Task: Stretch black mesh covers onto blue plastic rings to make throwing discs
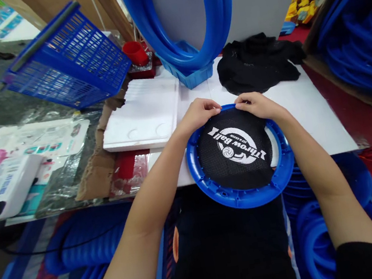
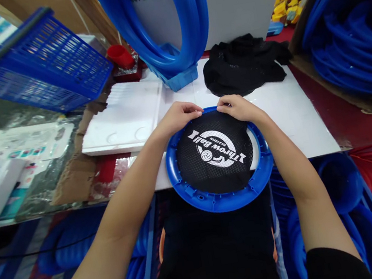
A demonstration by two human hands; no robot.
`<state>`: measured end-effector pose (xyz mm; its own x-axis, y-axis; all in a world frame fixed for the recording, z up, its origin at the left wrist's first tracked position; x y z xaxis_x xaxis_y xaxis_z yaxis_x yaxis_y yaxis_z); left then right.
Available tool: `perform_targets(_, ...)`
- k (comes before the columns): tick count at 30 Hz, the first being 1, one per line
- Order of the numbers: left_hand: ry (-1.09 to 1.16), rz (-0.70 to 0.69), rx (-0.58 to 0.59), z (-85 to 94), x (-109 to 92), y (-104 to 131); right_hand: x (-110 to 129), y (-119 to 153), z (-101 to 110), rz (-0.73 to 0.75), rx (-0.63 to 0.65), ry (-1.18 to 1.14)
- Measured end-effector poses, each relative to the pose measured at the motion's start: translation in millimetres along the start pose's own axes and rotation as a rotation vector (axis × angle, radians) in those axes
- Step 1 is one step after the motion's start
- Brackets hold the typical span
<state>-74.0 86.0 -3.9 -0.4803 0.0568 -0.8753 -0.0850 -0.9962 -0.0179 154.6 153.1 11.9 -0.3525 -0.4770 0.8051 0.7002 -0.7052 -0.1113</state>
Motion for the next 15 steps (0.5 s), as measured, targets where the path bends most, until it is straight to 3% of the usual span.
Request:
perform_targets(5,-0.070,-0.036,-0.039,1.6,-4.5,2.8,-4.6,-3.7,0.8,-0.057,0.020,-0.028)
perform_targets(10,0.030,-0.004,0.026,5.0,-7.1,3.9,-7.1,-4.1,3.3,-0.072,0.105,-0.108)
perform_targets(15,-0.037,-0.032,-0.014,2.2,-4.3,1.9,-8.3,-7.3,-0.1,-0.080,0.036,-0.017)
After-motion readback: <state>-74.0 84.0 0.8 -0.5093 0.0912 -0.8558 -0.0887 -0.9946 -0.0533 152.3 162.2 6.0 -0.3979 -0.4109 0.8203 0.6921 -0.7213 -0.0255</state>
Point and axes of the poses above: each hand's wrist, its own y-axis away from the middle knuckle, its own z-axis out of the back of the hand, x = y × z, the point moved 4 cm from there along -y, towards the middle knuckle, and after that the axes turned 3 degrees about -y, right-handed, at the moved point
